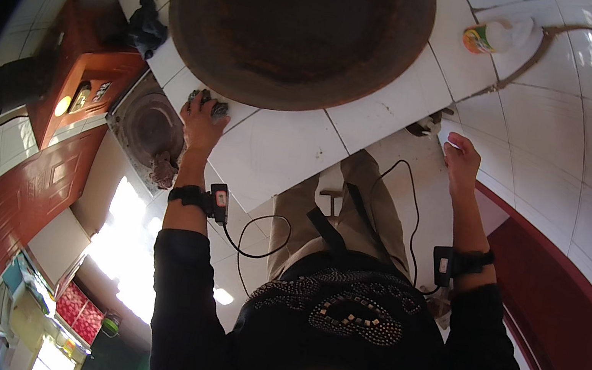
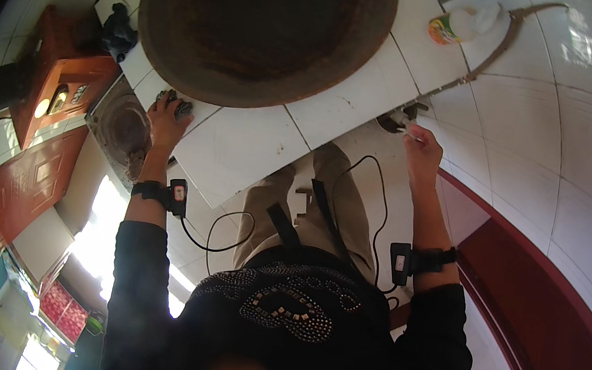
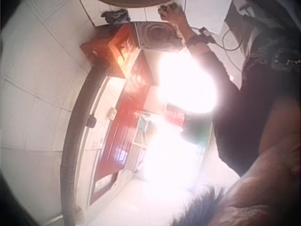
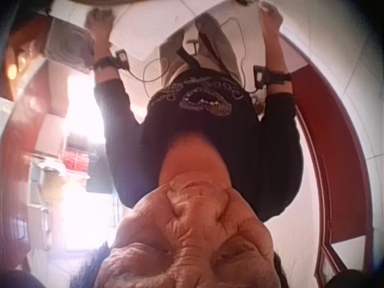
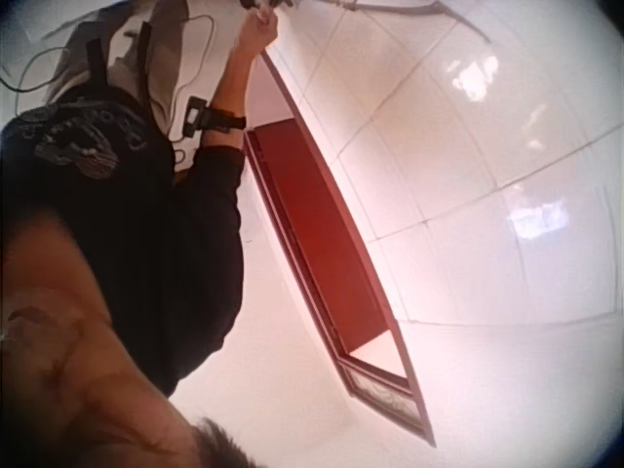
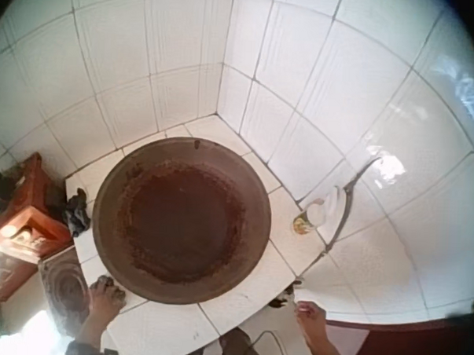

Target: The person cleans a kitchen area by wiping surfaces with a cloth, spraying a cleaning solution on a stove and pipes, and washing the cloth in a basin. They handle a spray bottle, cloth, and basin during the task.

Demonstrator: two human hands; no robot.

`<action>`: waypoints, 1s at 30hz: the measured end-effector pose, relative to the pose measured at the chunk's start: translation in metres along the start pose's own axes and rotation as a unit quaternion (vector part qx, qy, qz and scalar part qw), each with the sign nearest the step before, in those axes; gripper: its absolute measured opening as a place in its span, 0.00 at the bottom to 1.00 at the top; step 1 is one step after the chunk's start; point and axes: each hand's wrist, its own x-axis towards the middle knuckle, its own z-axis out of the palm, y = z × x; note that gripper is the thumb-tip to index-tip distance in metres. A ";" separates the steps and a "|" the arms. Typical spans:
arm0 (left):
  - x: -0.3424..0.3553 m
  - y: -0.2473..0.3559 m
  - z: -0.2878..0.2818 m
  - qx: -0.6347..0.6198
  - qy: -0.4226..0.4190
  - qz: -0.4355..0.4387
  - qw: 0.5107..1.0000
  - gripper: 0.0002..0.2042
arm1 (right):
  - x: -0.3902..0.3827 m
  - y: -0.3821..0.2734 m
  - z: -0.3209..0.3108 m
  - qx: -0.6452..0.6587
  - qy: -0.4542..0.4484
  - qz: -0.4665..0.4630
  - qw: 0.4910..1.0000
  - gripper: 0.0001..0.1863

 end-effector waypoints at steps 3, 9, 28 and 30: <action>-0.020 0.018 0.021 -0.046 -0.005 -0.032 0.998 0.22 | -0.018 0.015 -0.021 0.027 0.018 0.010 0.999 0.14; -0.108 0.096 0.056 -0.086 0.087 0.023 0.992 0.29 | -0.009 0.030 -0.036 -0.022 0.004 0.038 0.999 0.14; -0.072 0.417 0.031 -0.659 -0.364 0.090 0.652 0.44 | 0.043 0.006 -0.056 0.242 -0.234 0.091 0.937 0.23; -0.083 0.407 0.045 -0.684 -0.326 0.039 0.651 0.43 | 0.058 0.025 -0.075 0.274 -0.181 0.124 0.936 0.26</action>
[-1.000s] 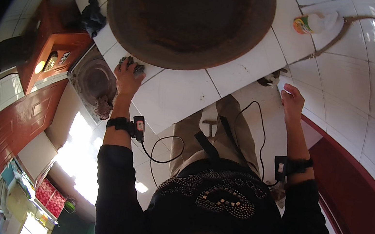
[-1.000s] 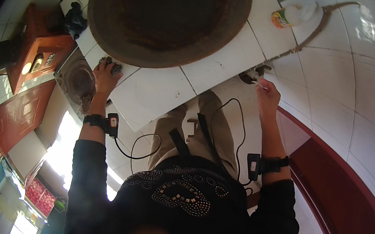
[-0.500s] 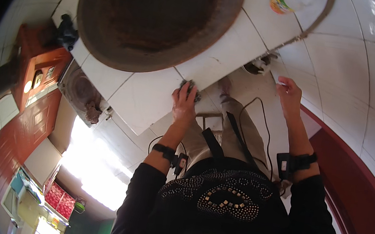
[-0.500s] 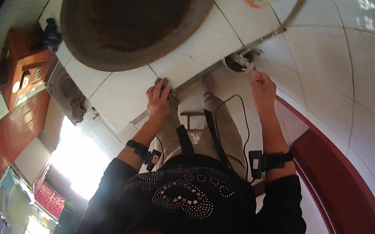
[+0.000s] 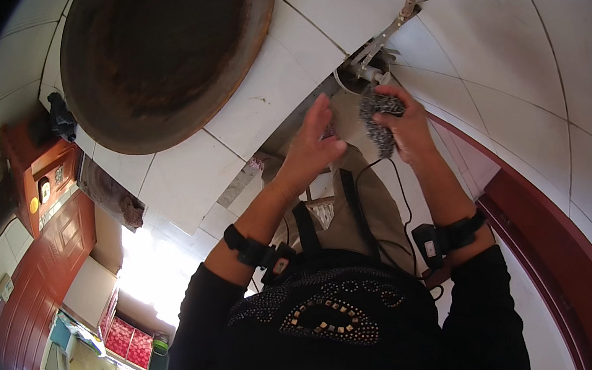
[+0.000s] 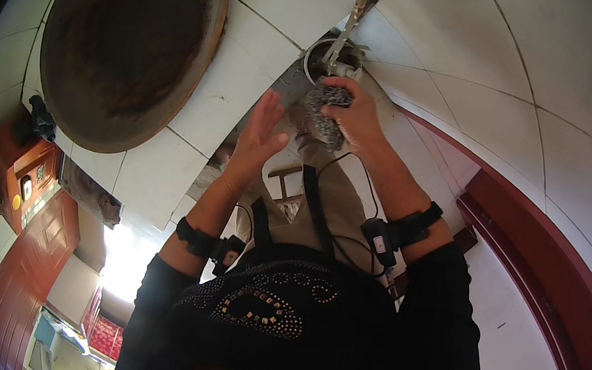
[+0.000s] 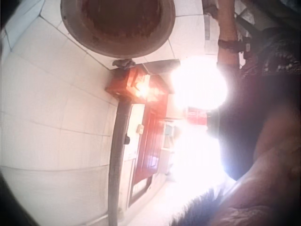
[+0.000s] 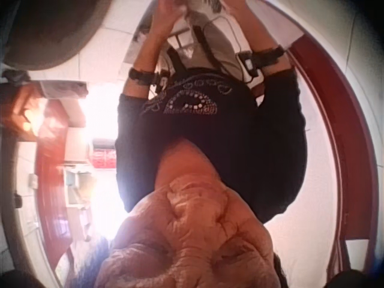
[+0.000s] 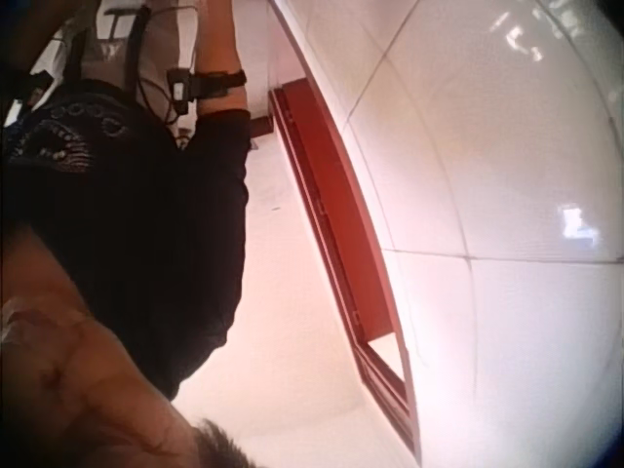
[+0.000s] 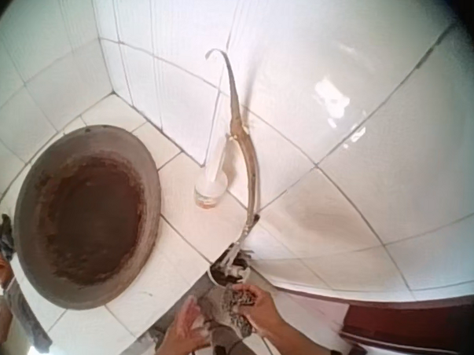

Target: The person cleans a kitchen area by wiping surfaces with a cloth, spraying a cleaning solution on a stove and pipes, and washing the cloth in a basin. They handle a spray bottle, cloth, and basin during the task.

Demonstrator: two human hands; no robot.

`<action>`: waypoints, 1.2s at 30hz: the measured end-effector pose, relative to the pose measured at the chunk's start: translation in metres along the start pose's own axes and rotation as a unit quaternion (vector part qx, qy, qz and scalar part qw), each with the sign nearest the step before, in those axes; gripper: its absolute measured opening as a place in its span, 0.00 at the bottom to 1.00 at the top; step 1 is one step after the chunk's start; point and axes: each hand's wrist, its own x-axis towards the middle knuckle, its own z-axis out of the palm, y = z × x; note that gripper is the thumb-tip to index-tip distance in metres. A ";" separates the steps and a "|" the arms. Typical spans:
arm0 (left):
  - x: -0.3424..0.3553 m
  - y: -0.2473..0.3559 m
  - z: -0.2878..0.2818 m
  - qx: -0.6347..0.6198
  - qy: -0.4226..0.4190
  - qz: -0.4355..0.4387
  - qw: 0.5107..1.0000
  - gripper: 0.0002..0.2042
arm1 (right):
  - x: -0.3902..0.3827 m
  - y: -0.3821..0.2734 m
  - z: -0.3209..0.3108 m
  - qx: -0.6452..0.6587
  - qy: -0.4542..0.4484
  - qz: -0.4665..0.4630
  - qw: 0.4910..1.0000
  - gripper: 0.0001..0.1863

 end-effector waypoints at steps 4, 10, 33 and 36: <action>-0.023 -0.052 -0.008 0.250 0.000 -0.171 0.953 0.18 | -0.002 0.001 -0.051 -0.067 0.057 -0.013 0.996 0.27; -0.044 -0.070 -0.014 0.081 -0.103 -0.346 0.929 0.25 | -0.001 0.004 -0.013 0.054 -0.031 0.016 0.998 0.30; -0.238 -0.005 -0.283 0.360 0.484 -0.132 0.786 0.20 | 0.014 0.058 0.207 -0.364 -0.353 0.006 0.862 0.26; -0.281 -0.029 -0.383 0.315 0.655 -0.066 0.683 0.12 | 0.010 0.066 0.208 -0.358 -0.316 0.015 0.879 0.21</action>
